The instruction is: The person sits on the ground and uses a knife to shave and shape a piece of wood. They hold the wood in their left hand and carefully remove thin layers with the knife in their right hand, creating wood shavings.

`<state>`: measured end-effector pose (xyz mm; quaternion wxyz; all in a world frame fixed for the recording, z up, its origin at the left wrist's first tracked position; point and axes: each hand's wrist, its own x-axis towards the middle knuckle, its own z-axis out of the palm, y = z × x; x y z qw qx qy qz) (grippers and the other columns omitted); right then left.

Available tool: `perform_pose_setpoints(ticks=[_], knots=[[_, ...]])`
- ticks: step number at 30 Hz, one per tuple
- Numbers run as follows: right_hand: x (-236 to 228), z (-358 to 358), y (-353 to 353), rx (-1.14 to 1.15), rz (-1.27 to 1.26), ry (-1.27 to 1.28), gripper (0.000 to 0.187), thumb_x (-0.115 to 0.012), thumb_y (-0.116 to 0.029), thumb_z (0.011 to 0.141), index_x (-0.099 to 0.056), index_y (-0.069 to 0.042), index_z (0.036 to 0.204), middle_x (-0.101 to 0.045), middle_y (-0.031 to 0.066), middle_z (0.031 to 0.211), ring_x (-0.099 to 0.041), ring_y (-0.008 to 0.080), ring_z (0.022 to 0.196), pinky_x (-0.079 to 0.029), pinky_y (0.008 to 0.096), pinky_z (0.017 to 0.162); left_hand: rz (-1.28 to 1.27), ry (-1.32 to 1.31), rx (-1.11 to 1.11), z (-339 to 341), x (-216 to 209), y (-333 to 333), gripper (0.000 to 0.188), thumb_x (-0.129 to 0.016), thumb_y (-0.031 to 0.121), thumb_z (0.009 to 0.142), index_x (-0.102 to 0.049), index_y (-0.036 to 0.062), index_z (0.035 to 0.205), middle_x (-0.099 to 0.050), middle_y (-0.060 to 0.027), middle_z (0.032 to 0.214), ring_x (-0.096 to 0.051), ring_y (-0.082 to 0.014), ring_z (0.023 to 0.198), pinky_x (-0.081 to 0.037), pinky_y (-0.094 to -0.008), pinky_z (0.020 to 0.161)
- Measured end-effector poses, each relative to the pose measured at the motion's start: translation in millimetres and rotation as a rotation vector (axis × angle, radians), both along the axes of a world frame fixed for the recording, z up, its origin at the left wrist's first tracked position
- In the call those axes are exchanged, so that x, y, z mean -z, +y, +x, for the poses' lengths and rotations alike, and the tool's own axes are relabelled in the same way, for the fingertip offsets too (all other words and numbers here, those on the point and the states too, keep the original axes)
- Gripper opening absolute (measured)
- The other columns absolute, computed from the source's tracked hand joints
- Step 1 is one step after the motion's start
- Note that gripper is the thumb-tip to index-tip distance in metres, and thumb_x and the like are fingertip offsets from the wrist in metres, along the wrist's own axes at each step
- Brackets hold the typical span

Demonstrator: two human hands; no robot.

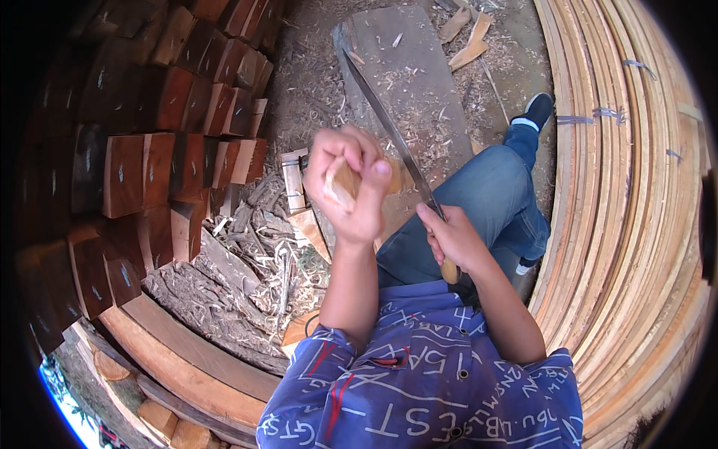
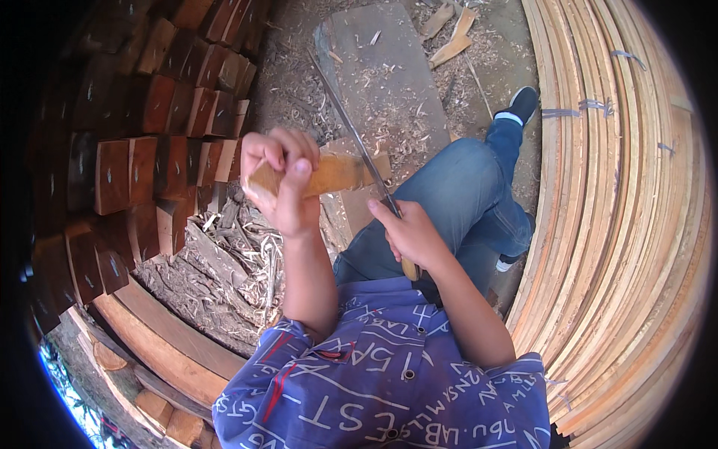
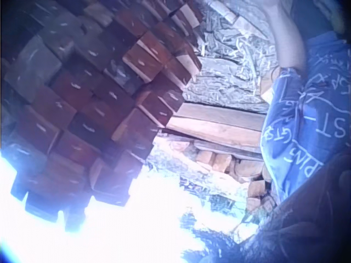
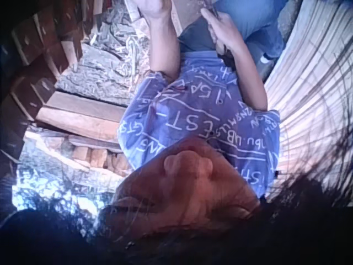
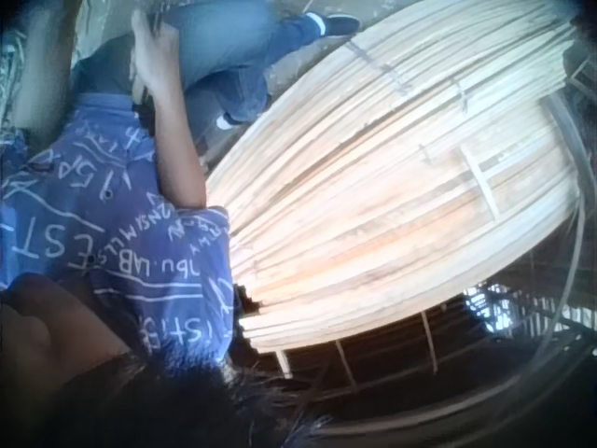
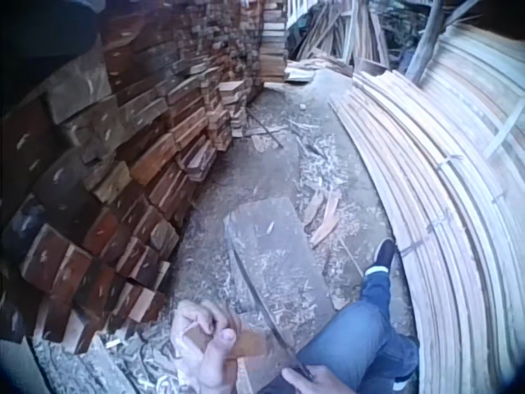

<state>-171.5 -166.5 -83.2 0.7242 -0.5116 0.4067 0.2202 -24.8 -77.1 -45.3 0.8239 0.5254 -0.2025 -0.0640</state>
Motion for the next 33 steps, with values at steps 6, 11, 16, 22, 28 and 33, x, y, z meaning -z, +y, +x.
perform_pose_setpoints(ticks=[6, 11, 16, 22, 28, 33], knots=[[-6.6, -45.8, -19.7, 0.056, -0.008, 0.010, 0.044, -0.059, -0.044, 0.090, -0.050, -0.003, 0.078, -0.044, -0.0006, 0.051, -0.044, 0.0084, 0.039, -0.034, 0.0250, 0.036, -0.175, 0.222, -0.049, 31.8, 36.6, -47.3, 0.022, -0.052, -0.006, 0.073, -0.037, 0.0072, 0.084, -0.039, -0.0044, 0.066, -0.037, -0.0119, 0.054, -0.034, -0.0267, 0.053], [-1.9, -66.0, -32.8, 0.098, 0.000, -0.050, 0.037, -0.062, -0.037, 0.090, -0.048, -0.006, 0.075, -0.043, -0.0025, 0.051, -0.044, 0.0070, 0.040, -0.034, 0.0243, 0.038, -0.299, 0.195, -0.139, 30.7, 84.6, -70.5, 0.023, -0.049, -0.007, 0.071, -0.037, 0.0076, 0.084, -0.039, -0.0047, 0.067, -0.037, -0.0130, 0.056, -0.036, -0.0273, 0.053], [10.2, -62.7, -38.6, 0.102, 0.071, -0.098, 0.038, -0.057, -0.034, 0.093, -0.045, -0.007, 0.070, -0.043, -0.0018, 0.051, -0.044, 0.0071, 0.040, -0.035, 0.0235, 0.038, -0.221, 0.116, -0.204, -4.6, 88.5, -75.9, 0.022, -0.046, -0.007, 0.069, -0.036, 0.0082, 0.082, -0.038, -0.0050, 0.067, -0.036, -0.0133, 0.056, -0.036, -0.0284, 0.053], [15.4, -64.0, -42.2, 0.072, 0.123, -0.134, 0.039, -0.054, -0.033, 0.095, -0.043, -0.007, 0.068, -0.043, -0.0008, 0.051, -0.043, 0.0077, 0.040, -0.035, 0.0237, 0.039, -0.205, 0.119, -0.261, -21.8, 101.4, -53.2, 0.019, -0.045, -0.006, 0.072, -0.036, 0.0069, 0.081, -0.039, -0.0053, 0.068, -0.040, -0.0137, 0.060, -0.039, -0.0265, 0.056], [18.2, -69.3, -44.2, 0.083, 0.150, -0.124, 0.038, -0.053, -0.035, 0.095, -0.044, -0.007, 0.071, -0.042, -0.0005, 0.052, -0.043, 0.0086, 0.039, -0.036, 0.0242, 0.039, -0.085, 0.137, -0.186, -68.5, 101.2, 12.4, 0.023, -0.045, -0.005, 0.066, -0.034, 0.0114, 0.078, -0.035, -0.0031, 0.066, -0.037, -0.0144, 0.059, -0.036, -0.0305, 0.059], [14.6, -68.4, -42.0, 0.117, 0.174, -0.128, 0.032, -0.054, -0.032, 0.095, -0.045, -0.007, 0.076, -0.042, -0.0002, 0.052, -0.043, 0.0087, 0.039, -0.036, 0.0248, 0.039, -0.120, 0.021, -0.118, -74.8, 52.3, 39.2, 0.023, -0.053, 0.001, 0.067, -0.035, 0.0125, 0.076, -0.035, -0.0017, 0.066, -0.036, -0.0139, 0.058, -0.035, -0.0301, 0.060]])
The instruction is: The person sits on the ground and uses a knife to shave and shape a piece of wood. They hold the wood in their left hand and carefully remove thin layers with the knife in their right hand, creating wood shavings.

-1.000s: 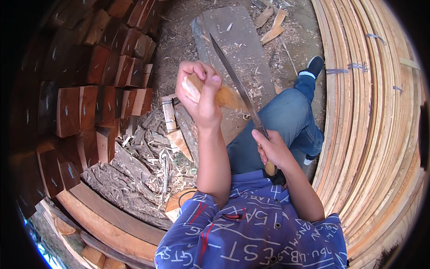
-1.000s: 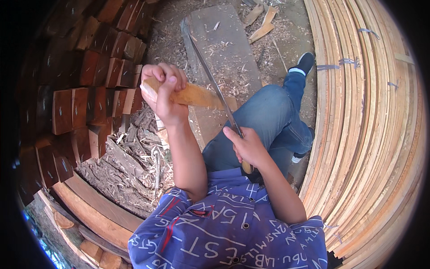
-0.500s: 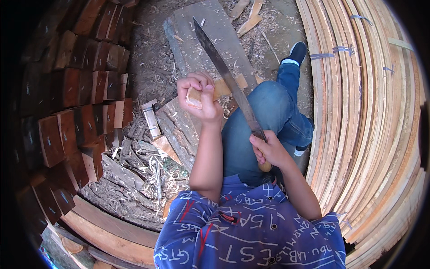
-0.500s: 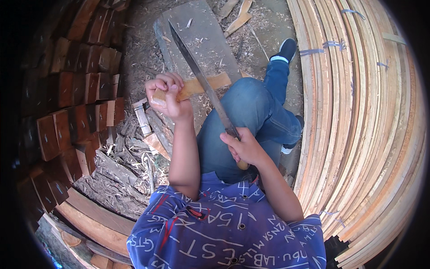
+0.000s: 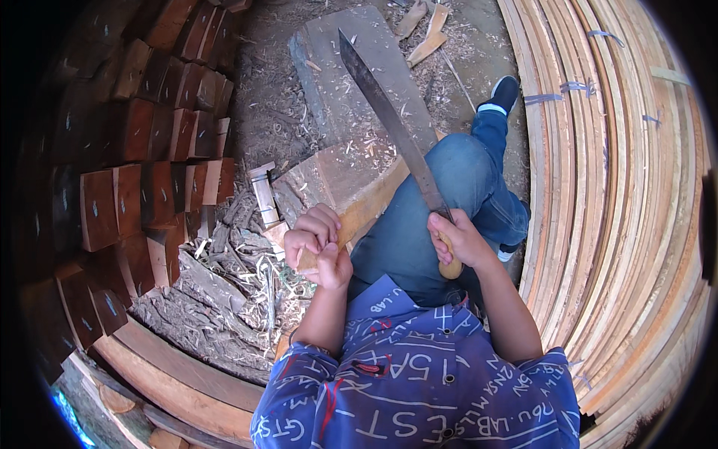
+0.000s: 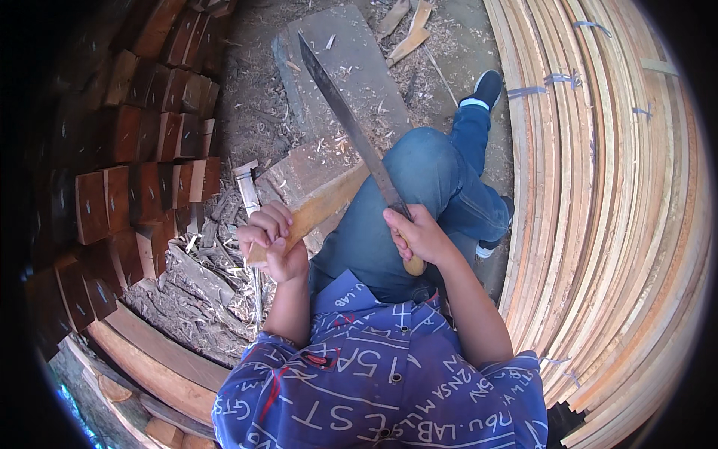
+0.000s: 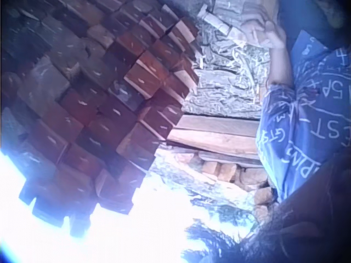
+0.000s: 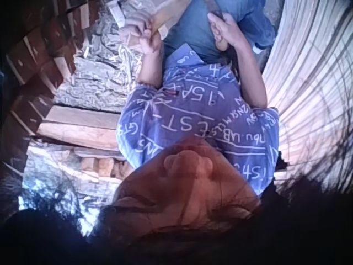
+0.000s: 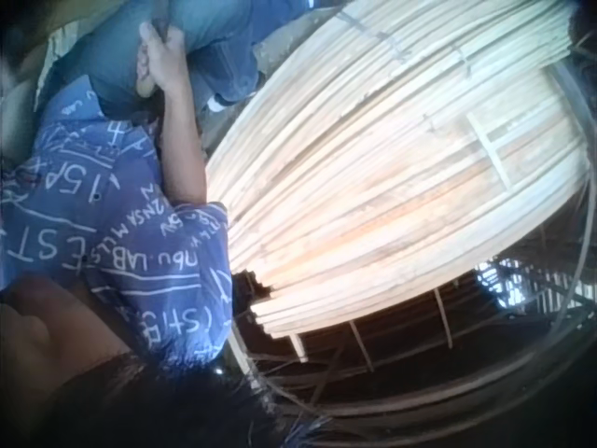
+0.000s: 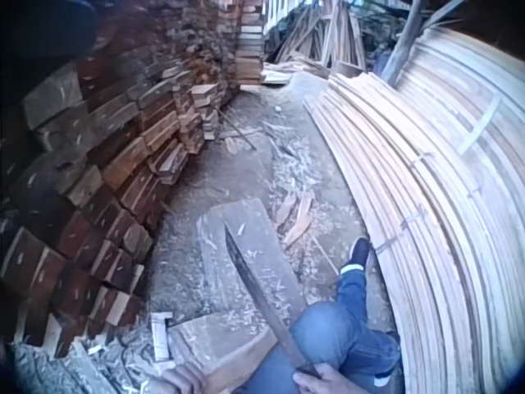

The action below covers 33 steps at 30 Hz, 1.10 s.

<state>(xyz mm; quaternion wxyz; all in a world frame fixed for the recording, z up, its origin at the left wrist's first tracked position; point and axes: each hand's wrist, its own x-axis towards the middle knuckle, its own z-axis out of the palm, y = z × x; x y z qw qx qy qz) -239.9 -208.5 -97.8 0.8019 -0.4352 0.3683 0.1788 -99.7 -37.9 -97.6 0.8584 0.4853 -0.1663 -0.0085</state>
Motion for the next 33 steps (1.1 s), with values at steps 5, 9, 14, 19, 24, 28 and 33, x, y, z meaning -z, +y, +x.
perform_pose_setpoints(ticks=[5, 9, 14, 19, 24, 28, 33], knots=[[-7.5, 1.5, 4.2, -0.077, -0.125, -0.026, 0.028, -0.057, -0.026, 0.093, -0.045, -0.007, 0.077, -0.043, -0.0003, 0.052, -0.044, 0.0084, 0.039, -0.036, 0.0243, 0.039, 0.082, -0.386, 0.114, 19.8, -69.4, 9.9, 0.022, -0.059, 0.003, 0.066, -0.039, 0.0107, 0.071, -0.037, -0.0004, 0.059, -0.036, -0.0132, 0.050, -0.032, -0.0291, 0.050], [-23.4, 11.2, 18.2, -0.129, -0.271, -0.045, 0.033, -0.059, -0.031, 0.092, -0.049, -0.004, 0.075, -0.044, -0.0011, 0.050, -0.045, 0.0071, 0.040, -0.035, 0.0243, 0.037, 0.175, -0.532, 0.222, 36.0, -94.7, 19.4, 0.013, -0.058, 0.001, 0.070, -0.046, 0.0054, 0.067, -0.043, -0.0046, 0.055, -0.037, -0.0169, 0.042, -0.028, -0.0303, 0.041], [-32.5, 34.6, 47.2, -0.059, -0.091, -0.104, 0.039, -0.047, -0.036, 0.097, -0.048, -0.004, 0.074, -0.046, -0.0006, 0.051, -0.043, 0.0063, 0.039, -0.033, 0.0238, 0.037, 0.201, -0.499, 0.260, 39.1, -74.5, 26.2, 0.014, -0.060, 0.004, 0.071, -0.046, 0.0050, 0.069, -0.042, -0.0034, 0.055, -0.037, -0.0174, 0.043, -0.028, -0.0308, 0.041], [-29.1, 72.1, 62.4, -0.243, -0.292, -0.142, 0.047, -0.043, -0.036, 0.099, -0.052, 0.004, 0.075, -0.043, 0.0070, 0.050, -0.040, 0.0127, 0.048, -0.036, 0.0341, 0.047, 0.208, -0.320, 0.188, 41.7, -71.1, 33.6, 0.024, -0.065, 0.009, 0.068, -0.042, 0.0108, 0.070, -0.036, 0.0012, 0.056, -0.031, -0.0129, 0.048, -0.024, -0.0296, 0.048], [-10.2, 104.7, 78.1, -0.273, -0.436, -0.244, 0.050, -0.046, -0.038, 0.096, -0.059, 0.006, 0.079, -0.048, 0.0154, 0.054, -0.045, 0.0201, 0.052, -0.039, 0.0389, 0.053, 0.166, -0.262, 0.146, 54.0, -71.3, 41.7, 0.025, -0.062, 0.006, 0.071, -0.039, 0.0134, 0.076, -0.038, 0.0011, 0.062, -0.033, -0.0114, 0.051, -0.027, -0.0282, 0.051], [9.1, 125.8, 87.0, -0.313, -0.508, -0.223, 0.047, -0.046, -0.035, 0.097, -0.057, 0.006, 0.078, -0.045, 0.0143, 0.054, -0.044, 0.0183, 0.054, -0.039, 0.0382, 0.054, 0.125, -0.167, 0.012, 73.1, -70.8, 46.7, 0.028, -0.062, 0.003, 0.070, -0.037, 0.0137, 0.076, -0.038, 0.0016, 0.061, -0.035, -0.0103, 0.052, -0.030, -0.0275, 0.052], [-13.6, 145.5, 87.3, -0.388, -0.483, -0.219, 0.044, -0.046, -0.034, 0.097, -0.059, 0.006, 0.083, -0.046, 0.0133, 0.055, -0.043, 0.0162, 0.054, -0.039, 0.0376, 0.054, 0.062, -0.104, 0.007, 85.4, -66.9, 55.2, 0.029, -0.060, -0.001, 0.068, -0.037, 0.0145, 0.076, -0.037, 0.0022, 0.060, -0.036, -0.0097, 0.052, -0.031, -0.0270, 0.053]])
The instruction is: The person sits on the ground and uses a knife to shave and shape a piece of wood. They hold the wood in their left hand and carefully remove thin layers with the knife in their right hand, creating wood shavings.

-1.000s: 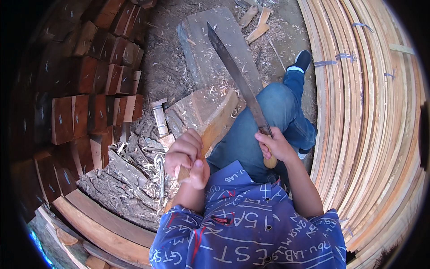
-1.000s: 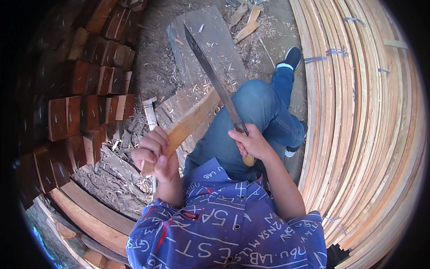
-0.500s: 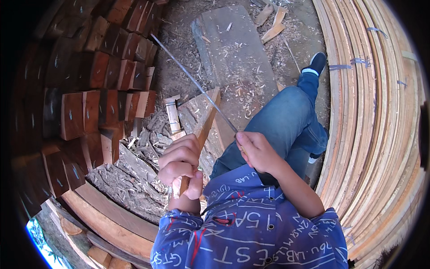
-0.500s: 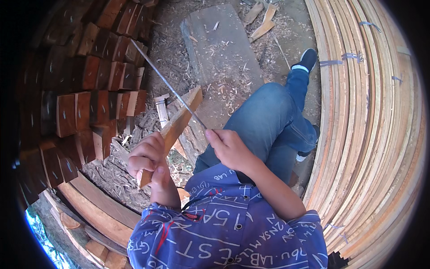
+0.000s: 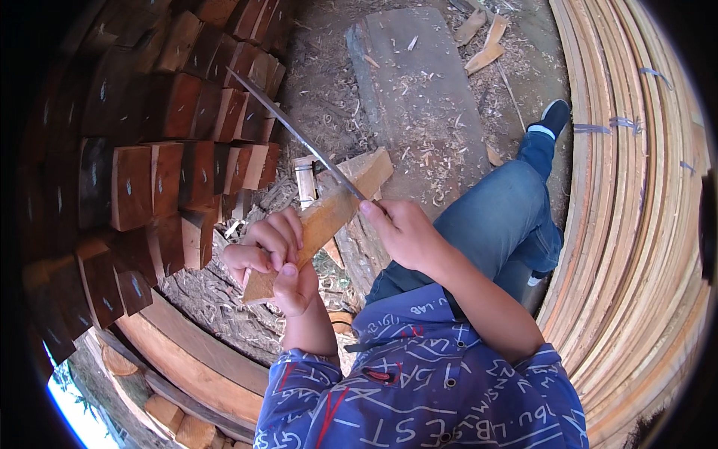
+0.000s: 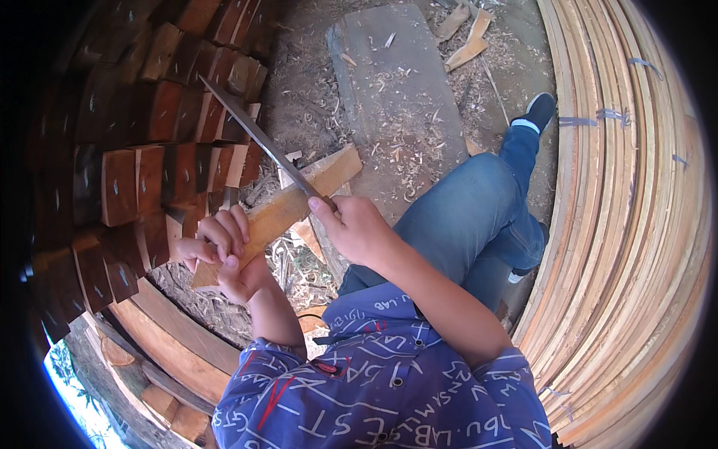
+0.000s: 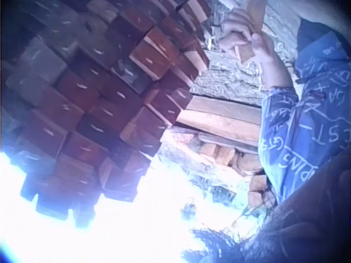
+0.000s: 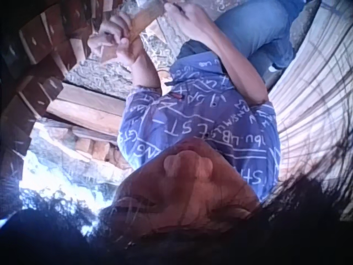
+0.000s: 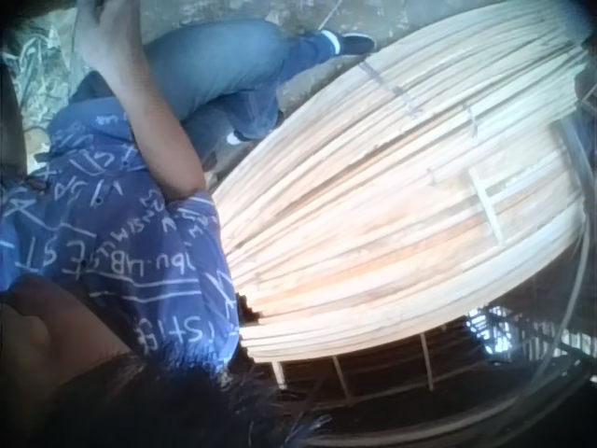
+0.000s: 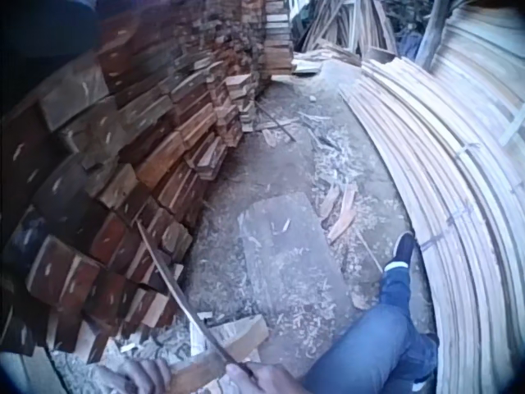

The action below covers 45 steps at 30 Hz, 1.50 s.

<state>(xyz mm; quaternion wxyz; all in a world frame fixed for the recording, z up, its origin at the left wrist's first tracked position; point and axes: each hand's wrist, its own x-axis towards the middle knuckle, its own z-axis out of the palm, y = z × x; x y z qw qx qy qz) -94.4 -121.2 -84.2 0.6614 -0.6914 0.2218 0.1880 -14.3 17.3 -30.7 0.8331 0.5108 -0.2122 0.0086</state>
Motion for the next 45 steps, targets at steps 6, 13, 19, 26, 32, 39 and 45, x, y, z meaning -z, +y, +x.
perform_pose_setpoints(ticks=[6, 13, 19, 26, 32, 39, 45], knots=[[17.2, 0.2, 4.8, 0.024, -0.081, -0.019, 0.054, -0.046, -0.043, 0.094, -0.061, 0.006, 0.077, -0.053, 0.0208, 0.056, -0.056, 0.0340, 0.054, -0.042, 0.0437, 0.055, -0.026, -0.020, -0.001, 0.8, 0.5, -4.0, 0.027, -0.059, -0.001, 0.069, -0.039, 0.0138, 0.077, -0.038, 0.0015, 0.062, -0.038, -0.0095, 0.054, -0.031, -0.0248, 0.053], [17.0, 4.8, -14.2, 0.033, -0.102, 0.142, 0.054, -0.046, -0.043, 0.095, -0.060, 0.006, 0.078, -0.053, 0.0201, 0.057, -0.055, 0.0311, 0.057, -0.042, 0.0429, 0.057, 0.020, -0.012, 0.050, 6.7, 10.7, -2.9, 0.027, -0.059, 0.001, 0.071, -0.036, 0.0131, 0.079, -0.038, 0.0012, 0.062, -0.037, -0.0100, 0.053, -0.032, -0.0268, 0.052], [-7.3, 4.8, -6.5, -0.033, -0.103, -0.003, 0.056, -0.044, -0.045, 0.095, -0.063, 0.006, 0.083, -0.059, 0.0255, 0.066, -0.062, 0.0391, 0.069, -0.045, 0.0451, 0.063, -0.002, 0.012, 0.019, 0.7, 7.0, -10.6, 0.029, -0.061, -0.005, 0.069, -0.040, 0.0128, 0.079, -0.041, 0.0006, 0.063, -0.040, -0.0101, 0.055, -0.033, -0.0255, 0.054], [37.2, 6.1, -21.3, 0.094, -0.045, 0.252, 0.054, -0.046, -0.039, 0.097, -0.054, 0.009, 0.073, -0.048, 0.0147, 0.053, -0.052, 0.0207, 0.054, -0.041, 0.0383, 0.054, 0.037, -0.016, 0.039, -2.0, 5.7, -10.1, 0.028, -0.060, -0.004, 0.070, -0.039, 0.0133, 0.079, -0.041, 0.0007, 0.063, -0.041, -0.0106, 0.055, -0.033, -0.0265, 0.053], [19.4, 2.2, -9.8, 0.053, -0.089, -0.035, 0.056, -0.044, -0.040, 0.097, -0.054, 0.007, 0.070, -0.046, 0.0123, 0.050, -0.050, 0.0185, 0.047, -0.040, 0.0364, 0.048, 0.044, -0.032, 0.056, -3.7, 6.6, -12.1, 0.030, -0.060, -0.004, 0.070, -0.039, 0.0132, 0.081, -0.041, -0.0006, 0.064, -0.041, -0.0108, 0.056, -0.033, -0.0264, 0.054], [20.5, 8.3, -13.8, -0.028, -0.186, 0.092, 0.055, -0.044, -0.043, 0.096, -0.059, 0.007, 0.077, -0.053, 0.0221, 0.059, -0.056, 0.0321, 0.060, -0.043, 0.0437, 0.060, 0.062, -0.049, -0.019, 4.1, 11.3, -10.0, 0.029, -0.059, 0.002, 0.072, -0.034, 0.0143, 0.080, -0.039, 0.0015, 0.063, -0.037, -0.0107, 0.052, -0.033, -0.0271, 0.051], [6.2, -3.2, -10.7, -0.023, -0.207, 0.042, 0.057, -0.044, -0.045, 0.095, -0.062, 0.006, 0.078, -0.057, 0.0264, 0.064, -0.059, 0.0397, 0.065, -0.045, 0.0465, 0.064, 0.035, -0.059, 0.028, -8.3, 4.3, -12.1, 0.030, -0.063, -0.004, 0.071, -0.040, 0.0130, 0.080, -0.041, 0.0000, 0.063, -0.041, -0.0104, 0.055, -0.034, -0.0257, 0.053]])
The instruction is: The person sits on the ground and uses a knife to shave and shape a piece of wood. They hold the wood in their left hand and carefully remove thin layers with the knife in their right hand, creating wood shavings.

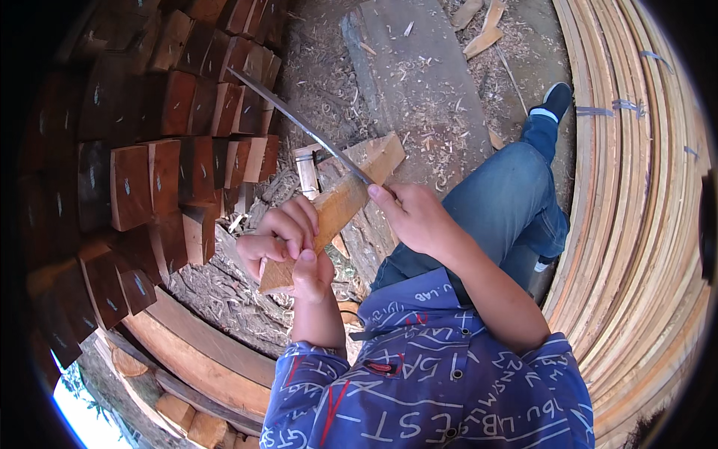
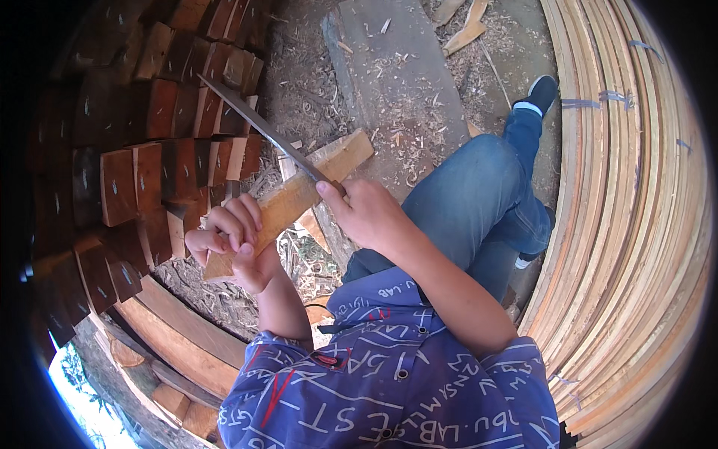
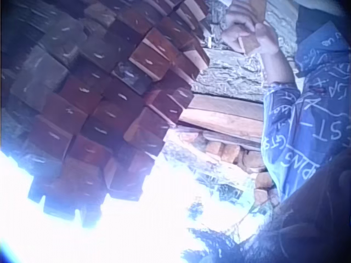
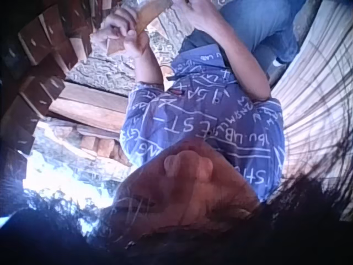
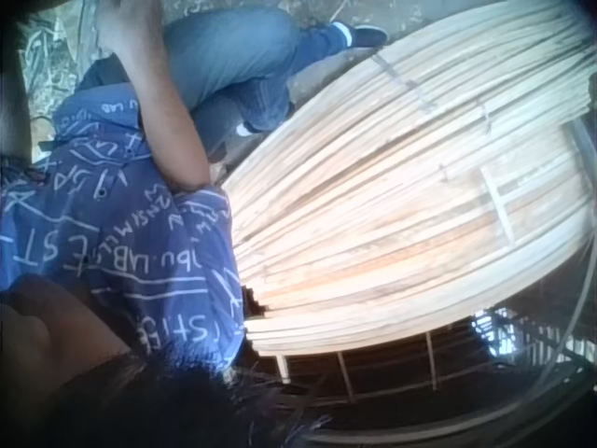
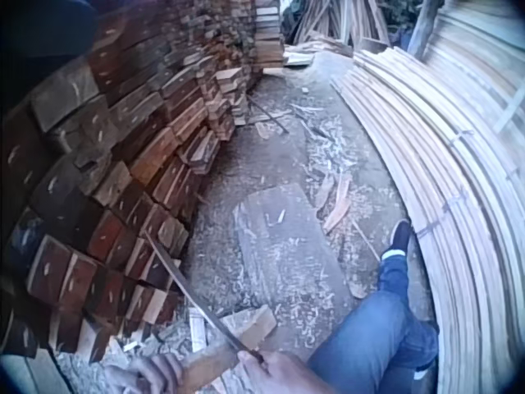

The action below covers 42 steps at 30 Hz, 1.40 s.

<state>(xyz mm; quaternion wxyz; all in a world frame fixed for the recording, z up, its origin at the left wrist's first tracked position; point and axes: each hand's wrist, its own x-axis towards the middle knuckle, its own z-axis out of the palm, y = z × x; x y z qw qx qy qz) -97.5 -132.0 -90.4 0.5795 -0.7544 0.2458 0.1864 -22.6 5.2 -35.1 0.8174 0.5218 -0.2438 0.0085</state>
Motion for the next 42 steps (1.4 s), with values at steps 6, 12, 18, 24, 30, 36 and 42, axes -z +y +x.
perform_pose_setpoints(ticks=[6, 12, 18, 24, 30, 36, 42], knots=[[17.4, 3.9, -0.5, -0.018, -0.012, 0.108, 0.051, -0.045, -0.042, 0.096, -0.062, 0.006, 0.088, -0.055, 0.0244, 0.062, -0.057, 0.0357, 0.060, -0.043, 0.0439, 0.061, -0.020, 0.005, -0.028, 11.7, 5.5, 6.3, 0.029, -0.063, -0.004, 0.070, -0.041, 0.0131, 0.079, -0.040, 0.0004, 0.062, -0.041, -0.0106, 0.054, -0.033, -0.0253, 0.052], [-7.3, 3.3, 4.2, -0.005, -0.042, -0.019, 0.051, -0.046, -0.042, 0.095, -0.063, 0.005, 0.084, -0.055, 0.0223, 0.060, -0.059, 0.0344, 0.060, -0.045, 0.0437, 0.060, 0.034, 0.004, -0.037, 2.0, 2.7, 3.4, 0.031, -0.063, 0.002, 0.072, -0.036, 0.0148, 0.081, -0.039, 0.0016, 0.062, -0.039, -0.0101, 0.052, -0.032, -0.0261, 0.051], [28.0, 7.3, -13.7, 0.084, 0.036, 0.268, 0.058, -0.045, -0.044, 0.096, -0.056, 0.006, 0.069, -0.046, 0.0158, 0.050, -0.059, 0.0237, 0.054, -0.046, 0.0382, 0.057, 0.032, -0.022, -0.032, 6.2, 7.6, 12.8, 0.030, -0.062, 0.001, 0.072, -0.036, 0.0140, 0.082, -0.039, 0.0009, 0.063, -0.038, -0.0104, 0.052, -0.033, -0.0256, 0.051], [-2.6, 4.8, 0.8, -0.025, 0.022, 0.028, 0.057, -0.045, -0.044, 0.095, -0.058, 0.007, 0.072, -0.050, 0.0201, 0.054, -0.059, 0.0297, 0.057, -0.045, 0.0400, 0.059, 0.022, -0.008, -0.029, 5.0, 8.6, 6.2, 0.030, -0.062, 0.001, 0.072, -0.037, 0.0138, 0.083, -0.038, 0.0010, 0.062, -0.038, -0.0101, 0.051, -0.034, -0.0263, 0.051], [38.1, 11.3, -19.2, 0.101, 0.096, 0.266, 0.062, -0.043, -0.046, 0.096, -0.057, 0.008, 0.069, -0.051, 0.0141, 0.048, -0.056, 0.0262, 0.045, -0.045, 0.0387, 0.049, 0.010, -0.022, -0.061, 10.7, 10.2, 14.0, 0.030, -0.062, 0.000, 0.071, -0.037, 0.0127, 0.082, -0.040, 0.0000, 0.062, -0.039, -0.0103, 0.051, -0.033, -0.0264, 0.050], [30.4, 0.8, -5.8, 0.072, -0.033, 0.126, 0.062, -0.043, -0.043, 0.096, -0.057, 0.010, 0.067, -0.047, 0.0162, 0.046, -0.058, 0.0256, 0.046, -0.046, 0.0409, 0.052, -0.021, -0.047, -0.010, 6.7, 8.7, 7.2, 0.027, -0.060, -0.003, 0.071, -0.039, 0.0117, 0.082, -0.040, -0.0009, 0.064, -0.040, -0.0109, 0.053, -0.034, -0.0257, 0.051], [31.5, 5.7, -7.9, -0.001, -0.255, 0.030, 0.059, -0.043, -0.042, 0.096, -0.060, 0.010, 0.074, -0.056, 0.0253, 0.058, -0.061, 0.0397, 0.063, -0.047, 0.0460, 0.064, 0.014, -0.053, -0.041, 4.3, 6.3, 2.9, 0.029, -0.062, 0.000, 0.073, -0.036, 0.0125, 0.081, -0.040, -0.0009, 0.062, -0.038, -0.0108, 0.052, -0.033, -0.0266, 0.049]])
